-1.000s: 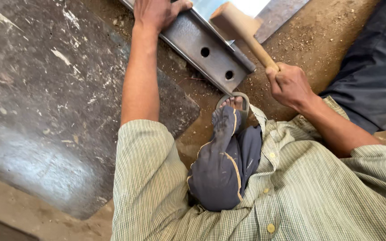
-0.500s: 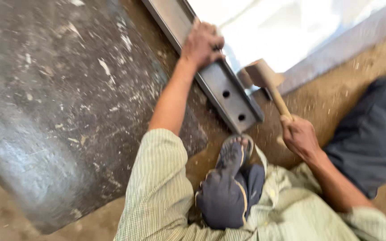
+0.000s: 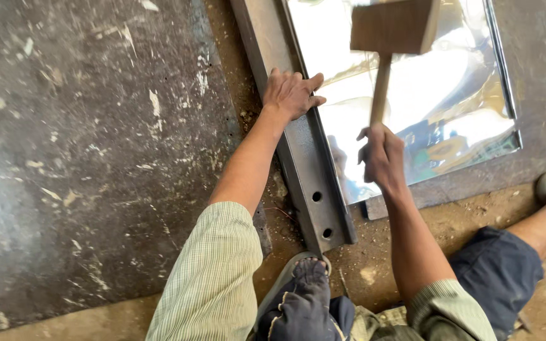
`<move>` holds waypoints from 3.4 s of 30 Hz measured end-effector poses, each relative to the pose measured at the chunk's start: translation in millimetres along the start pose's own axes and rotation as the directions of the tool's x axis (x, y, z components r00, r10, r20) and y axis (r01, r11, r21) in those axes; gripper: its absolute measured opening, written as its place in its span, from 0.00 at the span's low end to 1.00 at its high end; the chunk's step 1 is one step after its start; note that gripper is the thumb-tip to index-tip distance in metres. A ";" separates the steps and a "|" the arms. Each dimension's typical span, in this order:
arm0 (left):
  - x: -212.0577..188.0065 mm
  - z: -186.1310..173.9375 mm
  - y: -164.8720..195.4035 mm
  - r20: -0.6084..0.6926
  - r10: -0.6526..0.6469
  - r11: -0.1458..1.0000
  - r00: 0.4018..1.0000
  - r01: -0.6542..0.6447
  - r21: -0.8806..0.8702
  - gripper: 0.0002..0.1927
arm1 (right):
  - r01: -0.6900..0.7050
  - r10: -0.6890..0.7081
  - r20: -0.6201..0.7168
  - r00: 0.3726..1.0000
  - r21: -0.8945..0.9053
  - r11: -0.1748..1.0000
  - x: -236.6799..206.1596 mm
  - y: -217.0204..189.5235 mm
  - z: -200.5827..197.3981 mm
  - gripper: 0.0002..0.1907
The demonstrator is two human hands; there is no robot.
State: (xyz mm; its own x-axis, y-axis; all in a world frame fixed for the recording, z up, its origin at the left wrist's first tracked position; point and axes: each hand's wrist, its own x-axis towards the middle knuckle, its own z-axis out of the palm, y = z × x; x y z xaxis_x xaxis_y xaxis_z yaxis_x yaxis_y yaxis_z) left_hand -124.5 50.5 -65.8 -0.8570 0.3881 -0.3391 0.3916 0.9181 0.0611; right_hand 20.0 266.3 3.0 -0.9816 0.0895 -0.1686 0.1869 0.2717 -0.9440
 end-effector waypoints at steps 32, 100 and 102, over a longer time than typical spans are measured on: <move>4.9 -5.0 -7.0 -0.008 -0.021 0.984 1.000 0.019 -0.179 0.22 | 0.186 -0.097 0.228 0.969 -0.411 0.893 161.6 32.9 66.6 0.25; 3.5 -8.6 -9.7 0.004 -0.013 0.988 1.000 0.013 -0.157 0.27 | 0.349 -0.106 0.370 0.923 -0.689 0.635 122.0 36.0 54.3 0.15; 3.2 -8.6 -9.4 0.035 -0.012 0.986 0.999 0.018 -0.167 0.27 | 0.423 -0.353 0.233 0.906 -0.511 0.748 126.5 36.8 55.5 0.17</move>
State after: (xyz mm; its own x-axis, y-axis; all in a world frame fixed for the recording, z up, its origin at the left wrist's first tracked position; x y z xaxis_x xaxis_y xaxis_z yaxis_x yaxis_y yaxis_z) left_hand -133.9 43.8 -59.4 -0.8494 0.3741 -0.3722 0.3152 0.9253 0.2108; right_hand -99.5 234.5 -68.8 -0.9645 -0.2379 0.1146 -0.2554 0.7308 -0.6330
